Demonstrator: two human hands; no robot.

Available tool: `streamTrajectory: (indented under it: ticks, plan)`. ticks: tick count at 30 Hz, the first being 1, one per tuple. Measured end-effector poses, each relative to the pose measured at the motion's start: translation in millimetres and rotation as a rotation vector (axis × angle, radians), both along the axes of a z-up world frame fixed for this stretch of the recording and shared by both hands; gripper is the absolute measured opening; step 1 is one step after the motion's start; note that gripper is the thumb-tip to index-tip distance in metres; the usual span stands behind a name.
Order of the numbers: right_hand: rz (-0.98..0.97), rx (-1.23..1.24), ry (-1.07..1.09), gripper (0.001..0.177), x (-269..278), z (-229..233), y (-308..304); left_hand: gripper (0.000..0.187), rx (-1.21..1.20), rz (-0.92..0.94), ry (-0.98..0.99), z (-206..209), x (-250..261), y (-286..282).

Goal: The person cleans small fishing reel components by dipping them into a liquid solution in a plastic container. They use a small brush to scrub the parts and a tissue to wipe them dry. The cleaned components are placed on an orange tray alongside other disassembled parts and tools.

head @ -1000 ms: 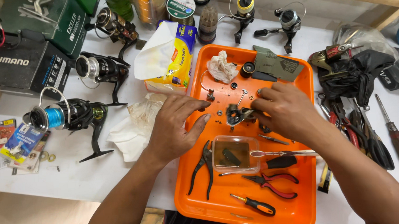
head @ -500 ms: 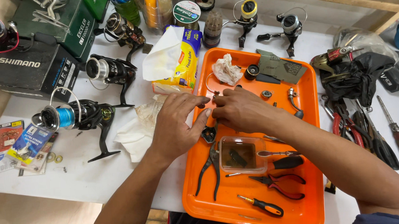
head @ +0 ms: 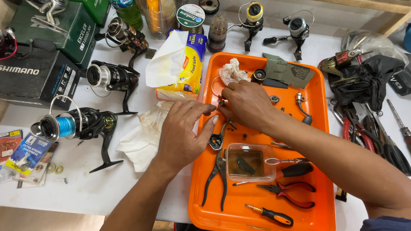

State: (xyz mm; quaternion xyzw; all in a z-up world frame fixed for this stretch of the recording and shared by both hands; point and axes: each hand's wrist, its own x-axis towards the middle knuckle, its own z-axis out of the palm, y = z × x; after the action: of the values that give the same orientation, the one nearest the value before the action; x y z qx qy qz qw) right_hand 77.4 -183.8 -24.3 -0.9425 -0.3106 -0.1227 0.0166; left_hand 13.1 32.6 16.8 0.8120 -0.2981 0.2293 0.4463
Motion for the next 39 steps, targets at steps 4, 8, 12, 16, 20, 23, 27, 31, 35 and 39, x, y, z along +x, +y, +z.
streamTrajectory:
  ticks: [4,8,12,16,20,23,27,31,35,39]
  plan:
    - [-0.026,0.011,-0.059,0.026,-1,-6,7,0.016,0.012,-0.016,0.004,3,-1,0]
    - [-0.033,0.025,-0.014,0.024,2,-4,5,0.017,0.013,-0.018,0.021,0,1,0]
    - [-0.038,0.126,0.088,0.023,-3,34,-5,0.016,-0.015,-0.014,0.022,-2,0,-1]
    - [-0.039,0.223,0.078,0.026,-29,70,-25,0.016,-0.032,-0.032,0.043,-1,-4,-4]
    - [-0.053,0.241,-0.036,0.025,-60,88,-47,0.015,-0.086,-0.077,0.129,3,-8,-13]
    - [-0.066,0.261,-0.102,0.024,-82,95,-58,0.015,-0.128,-0.121,0.2,15,-13,-22]
    - [-0.058,0.304,-0.127,0.025,-103,95,-64,0.021,-0.077,-0.202,0.236,34,-20,-39]
    - [-0.076,0.267,-0.194,0.022,-120,88,-46,0.031,-0.059,-0.267,0.298,37,-24,-61]
    - [0.022,0.286,-0.328,0.018,-124,81,-43,0.031,-0.181,-0.337,0.491,20,-25,-72]
    - [0.079,0.35,-0.343,0.015,-132,90,-39,0.027,-0.279,-0.378,0.612,11,-30,-71]
